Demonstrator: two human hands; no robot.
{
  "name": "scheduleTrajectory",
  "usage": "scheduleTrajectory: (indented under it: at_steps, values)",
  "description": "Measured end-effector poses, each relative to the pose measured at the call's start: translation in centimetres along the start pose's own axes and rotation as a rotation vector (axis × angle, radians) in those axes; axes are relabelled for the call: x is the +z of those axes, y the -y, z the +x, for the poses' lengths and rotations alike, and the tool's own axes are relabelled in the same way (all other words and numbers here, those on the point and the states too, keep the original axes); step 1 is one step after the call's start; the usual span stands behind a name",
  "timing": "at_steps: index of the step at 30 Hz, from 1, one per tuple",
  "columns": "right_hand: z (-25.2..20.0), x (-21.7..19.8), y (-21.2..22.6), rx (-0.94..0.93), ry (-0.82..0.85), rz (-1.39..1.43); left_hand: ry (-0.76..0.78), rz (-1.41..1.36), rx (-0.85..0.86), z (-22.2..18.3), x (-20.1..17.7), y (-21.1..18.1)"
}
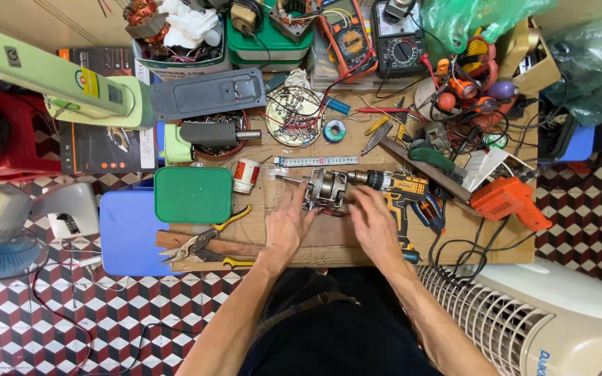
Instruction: The person disassembles a small electric motor at a cluttered workbench, using a cordless drill to unscrew components and separating the housing and rotor. They handle the motor parts, connect wires, and test the motor with a power supply unit while checking readings.
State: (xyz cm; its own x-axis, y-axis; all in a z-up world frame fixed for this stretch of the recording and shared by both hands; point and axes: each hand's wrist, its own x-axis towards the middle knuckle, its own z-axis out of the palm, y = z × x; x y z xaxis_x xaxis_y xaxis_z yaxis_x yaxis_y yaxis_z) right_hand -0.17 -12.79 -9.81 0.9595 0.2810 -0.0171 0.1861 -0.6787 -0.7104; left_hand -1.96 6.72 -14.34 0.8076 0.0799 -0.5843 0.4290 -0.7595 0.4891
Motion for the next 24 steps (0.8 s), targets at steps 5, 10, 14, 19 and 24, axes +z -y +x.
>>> scheduleTrajectory:
  at_steps: [5,10,14,19,24]
  values:
    - [-4.8,-1.0,-4.9,0.364,-0.260,0.088,-0.384,-0.006,0.653,2.5,-1.3,1.2]
    - [-4.4,-0.2,-11.3,0.580,-0.374,0.044,-0.212,0.132,0.832,5.3,-1.0,1.9]
    - [-1.8,-1.9,-10.6,0.874,-0.215,0.090,-0.106,0.117,0.791,6.1,-0.7,2.3]
    - [-0.5,-1.5,-12.5,0.916,-0.133,0.088,-0.085,0.071,0.738,5.6,-0.8,1.7]
    - [-1.5,0.9,-13.8,0.888,-0.241,0.074,-0.002,0.067,0.685,5.0,-1.8,1.0]
